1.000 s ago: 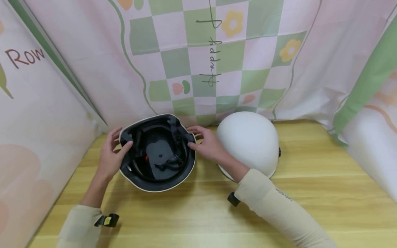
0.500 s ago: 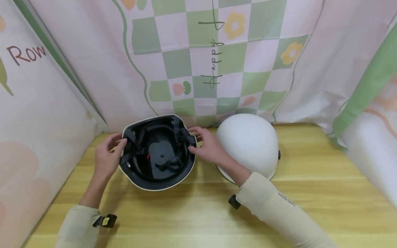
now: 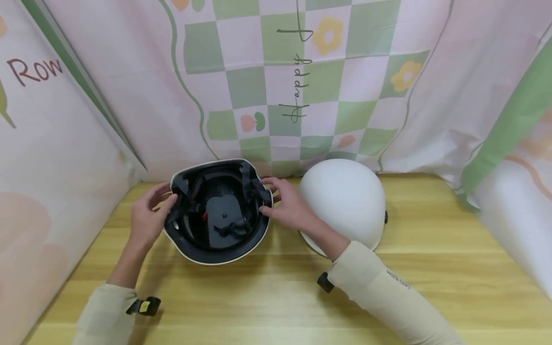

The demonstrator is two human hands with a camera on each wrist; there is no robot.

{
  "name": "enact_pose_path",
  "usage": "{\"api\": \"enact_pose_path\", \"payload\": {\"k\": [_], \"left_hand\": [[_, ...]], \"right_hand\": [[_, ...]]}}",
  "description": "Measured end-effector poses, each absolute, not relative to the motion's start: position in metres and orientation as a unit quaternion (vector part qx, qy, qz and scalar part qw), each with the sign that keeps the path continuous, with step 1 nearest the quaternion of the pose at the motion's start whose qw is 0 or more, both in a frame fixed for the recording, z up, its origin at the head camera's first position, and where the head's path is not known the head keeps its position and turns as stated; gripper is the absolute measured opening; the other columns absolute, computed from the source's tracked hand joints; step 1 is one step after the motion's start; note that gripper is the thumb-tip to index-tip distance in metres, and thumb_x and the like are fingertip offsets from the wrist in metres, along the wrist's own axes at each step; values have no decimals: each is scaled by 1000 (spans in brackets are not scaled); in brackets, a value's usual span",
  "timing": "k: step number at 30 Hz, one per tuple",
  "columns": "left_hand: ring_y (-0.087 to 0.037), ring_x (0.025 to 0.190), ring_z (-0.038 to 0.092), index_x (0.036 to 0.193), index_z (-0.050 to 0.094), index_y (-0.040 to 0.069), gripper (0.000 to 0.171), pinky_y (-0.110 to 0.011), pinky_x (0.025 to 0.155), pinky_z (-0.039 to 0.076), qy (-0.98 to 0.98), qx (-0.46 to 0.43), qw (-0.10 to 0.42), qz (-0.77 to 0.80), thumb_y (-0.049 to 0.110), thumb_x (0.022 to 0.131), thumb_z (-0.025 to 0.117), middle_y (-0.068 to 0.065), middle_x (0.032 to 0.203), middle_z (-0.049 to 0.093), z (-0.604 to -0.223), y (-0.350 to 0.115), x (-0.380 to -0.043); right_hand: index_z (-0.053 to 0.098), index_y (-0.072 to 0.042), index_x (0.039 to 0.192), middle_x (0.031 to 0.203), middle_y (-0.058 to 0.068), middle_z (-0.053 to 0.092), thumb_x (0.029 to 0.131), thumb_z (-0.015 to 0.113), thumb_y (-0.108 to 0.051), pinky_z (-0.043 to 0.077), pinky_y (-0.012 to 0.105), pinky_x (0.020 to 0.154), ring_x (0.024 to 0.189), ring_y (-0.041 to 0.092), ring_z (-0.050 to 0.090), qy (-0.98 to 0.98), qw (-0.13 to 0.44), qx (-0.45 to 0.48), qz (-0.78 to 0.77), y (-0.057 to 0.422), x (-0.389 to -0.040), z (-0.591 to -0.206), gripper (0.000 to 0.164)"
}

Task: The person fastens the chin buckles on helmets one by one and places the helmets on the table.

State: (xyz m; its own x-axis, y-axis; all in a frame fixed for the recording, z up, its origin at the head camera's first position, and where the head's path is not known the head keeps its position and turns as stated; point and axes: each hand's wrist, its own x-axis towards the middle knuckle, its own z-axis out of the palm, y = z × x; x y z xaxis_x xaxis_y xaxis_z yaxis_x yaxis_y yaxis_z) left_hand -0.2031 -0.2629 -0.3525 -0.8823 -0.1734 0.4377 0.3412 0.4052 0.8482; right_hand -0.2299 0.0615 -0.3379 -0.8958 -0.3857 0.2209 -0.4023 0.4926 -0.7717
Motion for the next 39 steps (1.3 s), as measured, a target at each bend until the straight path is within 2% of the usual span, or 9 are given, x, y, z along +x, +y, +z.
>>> {"api": "enact_pose_path", "payload": {"k": [4, 9, 14, 17, 29, 35, 39], "left_hand": [[0, 102, 61, 137, 57, -4, 44, -13, 80, 50, -805, -66, 205, -553, 9, 96, 67, -25, 130, 60, -351, -264, -201], [-6, 110, 58, 144, 50, -2, 50, -11, 84, 47, -818, -69, 181, -542, 13, 98, 64, -22, 137, 56, -351, -263, -199], [-28, 121, 57, 146, 49, 0, 51, -10, 85, 45, -827, -67, 177, -529, 15, 99, 64, -21, 140, 55, -352, -262, -199], [-36, 125, 54, 146, 49, 1, 51, -9, 85, 44, -832, -75, 182, -519, 14, 99, 64, -21, 141, 54, -353, -262, -199], [-40, 118, 59, 141, 53, -4, 46, -7, 80, 45, -842, -85, 210, -490, 10, 98, 63, -25, 137, 57, -355, -263, -202], [-41, 119, 59, 142, 52, -3, 47, -7, 81, 44, -850, -86, 200, -479, 12, 99, 63, -25, 138, 56, -353, -262, -201], [-42, 120, 58, 144, 50, -3, 50, -7, 81, 43, -855, -89, 189, -474, 14, 99, 63, -25, 139, 55, -351, -262, -201]], "right_hand": [[47, -7, 146, 124, 20, 54, 87, 76, -7, 56, 39, 80, 94, 32, 64, -848, -12, 220, 482, 63, -230, -339, 66], [33, -15, 156, 126, 17, 56, 87, 77, -11, 55, 36, 72, 86, 28, 64, -838, -39, 211, 501, 66, -231, -338, 81], [25, -16, 159, 126, 18, 57, 87, 78, -15, 55, 36, 71, 84, 30, 65, -836, -48, 229, 496, 71, -232, -336, 90], [25, -16, 159, 126, 18, 58, 87, 78, -16, 55, 36, 72, 85, 30, 66, -834, -55, 234, 497, 72, -232, -335, 90], [27, -20, 159, 125, 16, 59, 86, 80, -19, 57, 37, 75, 83, 23, 68, -840, -66, 233, 485, 74, -229, -330, 89], [28, -20, 158, 126, 17, 59, 87, 79, -21, 56, 37, 75, 84, 23, 68, -848, -69, 238, 469, 74, -229, -327, 88], [29, -19, 158, 126, 17, 59, 88, 78, -22, 55, 39, 77, 92, 27, 66, -853, -75, 240, 458, 75, -230, -324, 86]]}}
